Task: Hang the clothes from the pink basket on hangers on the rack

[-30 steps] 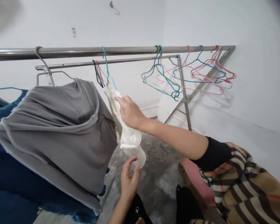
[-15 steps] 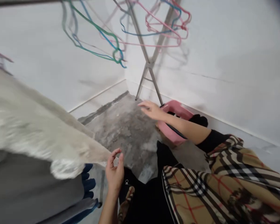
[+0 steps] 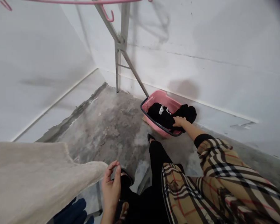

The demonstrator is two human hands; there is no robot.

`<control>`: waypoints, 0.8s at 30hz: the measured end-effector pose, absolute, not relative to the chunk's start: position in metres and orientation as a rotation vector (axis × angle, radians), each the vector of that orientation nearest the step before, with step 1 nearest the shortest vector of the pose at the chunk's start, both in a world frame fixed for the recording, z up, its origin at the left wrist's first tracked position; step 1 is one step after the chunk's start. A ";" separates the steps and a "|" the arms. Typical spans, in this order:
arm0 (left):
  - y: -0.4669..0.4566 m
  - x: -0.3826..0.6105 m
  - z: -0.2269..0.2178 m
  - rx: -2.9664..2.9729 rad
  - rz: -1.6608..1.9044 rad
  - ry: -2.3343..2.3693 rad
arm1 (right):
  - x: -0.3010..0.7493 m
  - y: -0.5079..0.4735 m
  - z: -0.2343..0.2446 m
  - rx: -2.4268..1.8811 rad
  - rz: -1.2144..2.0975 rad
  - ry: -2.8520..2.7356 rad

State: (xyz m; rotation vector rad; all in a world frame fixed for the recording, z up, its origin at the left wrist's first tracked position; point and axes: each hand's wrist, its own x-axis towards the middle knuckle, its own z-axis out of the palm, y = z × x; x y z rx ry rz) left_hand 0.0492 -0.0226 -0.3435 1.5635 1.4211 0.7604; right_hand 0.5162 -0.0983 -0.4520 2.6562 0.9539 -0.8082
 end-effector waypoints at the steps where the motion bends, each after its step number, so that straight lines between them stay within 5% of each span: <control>1: -0.020 0.052 -0.345 1.574 0.738 1.433 | 0.512 -0.099 -0.461 2.643 -0.803 0.928; 8: -0.011 0.057 -0.355 1.530 0.618 1.482 | 0.513 -0.097 -0.468 2.789 -0.795 0.769; 16: -0.019 0.092 -0.373 1.163 0.500 1.278 | 0.540 -0.088 -0.353 3.328 -0.606 0.977; 21: -0.025 0.151 -0.360 0.602 0.121 0.937 | 0.483 -0.142 -0.251 3.785 -1.078 1.786; 24: -0.034 0.188 -0.353 0.659 0.123 0.783 | 0.420 -0.175 -0.219 3.124 -1.439 2.677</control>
